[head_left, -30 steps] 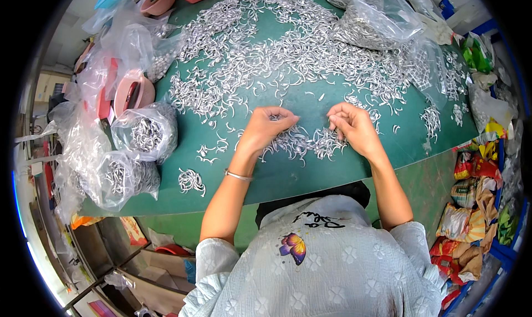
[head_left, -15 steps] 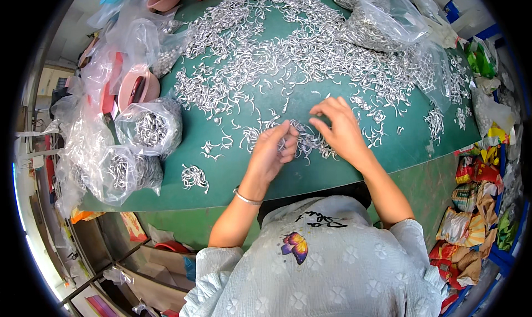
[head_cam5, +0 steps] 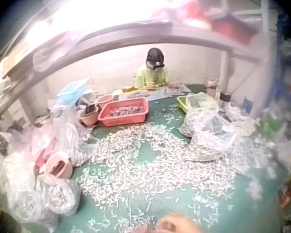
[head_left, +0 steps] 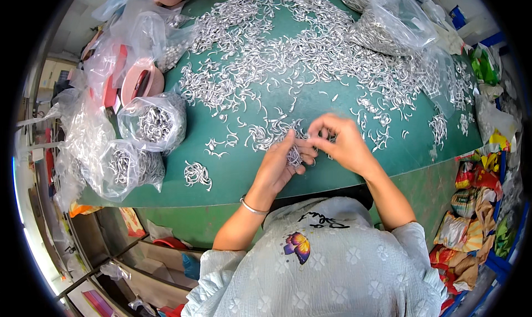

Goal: The person picks up and sorts small metal or plastic hooks and clips by hand on a workbench, gathering them into small piles.

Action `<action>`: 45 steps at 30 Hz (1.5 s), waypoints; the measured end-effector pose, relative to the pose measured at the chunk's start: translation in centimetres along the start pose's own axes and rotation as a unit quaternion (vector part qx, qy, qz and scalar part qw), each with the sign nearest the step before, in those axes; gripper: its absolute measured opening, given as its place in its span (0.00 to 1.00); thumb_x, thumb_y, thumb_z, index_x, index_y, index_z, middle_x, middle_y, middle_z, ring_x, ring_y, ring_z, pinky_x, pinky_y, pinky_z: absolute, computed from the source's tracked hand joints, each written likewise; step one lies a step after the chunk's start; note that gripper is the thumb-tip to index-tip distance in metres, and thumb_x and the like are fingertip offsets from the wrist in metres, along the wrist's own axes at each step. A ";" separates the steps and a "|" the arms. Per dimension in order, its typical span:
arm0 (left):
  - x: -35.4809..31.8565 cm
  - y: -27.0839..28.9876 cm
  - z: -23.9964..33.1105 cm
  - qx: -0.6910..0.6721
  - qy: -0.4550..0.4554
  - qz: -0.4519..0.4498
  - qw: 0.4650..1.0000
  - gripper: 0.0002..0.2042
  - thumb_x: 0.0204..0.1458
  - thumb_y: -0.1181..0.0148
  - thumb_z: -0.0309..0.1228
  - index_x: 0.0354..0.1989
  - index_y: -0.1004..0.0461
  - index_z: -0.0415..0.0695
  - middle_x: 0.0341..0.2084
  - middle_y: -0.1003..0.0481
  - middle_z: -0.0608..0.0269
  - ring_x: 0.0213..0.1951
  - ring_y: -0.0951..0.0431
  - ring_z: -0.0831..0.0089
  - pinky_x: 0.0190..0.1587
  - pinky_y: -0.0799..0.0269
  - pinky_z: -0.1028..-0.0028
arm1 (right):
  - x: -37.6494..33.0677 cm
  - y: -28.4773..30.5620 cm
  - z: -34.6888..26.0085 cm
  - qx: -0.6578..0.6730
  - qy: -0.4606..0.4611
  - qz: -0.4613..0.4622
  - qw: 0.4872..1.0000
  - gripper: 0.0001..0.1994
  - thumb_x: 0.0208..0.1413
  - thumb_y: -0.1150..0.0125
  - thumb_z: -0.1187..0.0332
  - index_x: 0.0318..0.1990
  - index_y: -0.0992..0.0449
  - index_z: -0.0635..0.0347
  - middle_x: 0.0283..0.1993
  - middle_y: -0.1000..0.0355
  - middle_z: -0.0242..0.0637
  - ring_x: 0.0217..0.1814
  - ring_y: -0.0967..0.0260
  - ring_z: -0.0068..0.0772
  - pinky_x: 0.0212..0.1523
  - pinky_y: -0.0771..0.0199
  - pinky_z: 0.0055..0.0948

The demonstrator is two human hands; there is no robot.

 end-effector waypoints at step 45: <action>-1.4 -2.1 -4.7 -0.199 0.106 -0.190 0.955 0.17 0.62 0.54 0.43 0.26 0.31 0.44 0.16 0.44 0.71 0.19 0.45 0.81 0.15 0.50 0.84 | 0.7 1.1 3.5 -0.266 0.058 0.064 0.960 0.08 0.45 0.36 0.73 0.32 0.26 0.64 0.30 0.30 0.40 0.37 0.35 0.44 0.36 0.33 0.39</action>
Point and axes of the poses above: each hand's wrist, its own x-axis towards the middle knuckle, its own y-axis out of the back of the hand, z = x × y, the point moved 7 cm from there along x, towards the middle knuckle
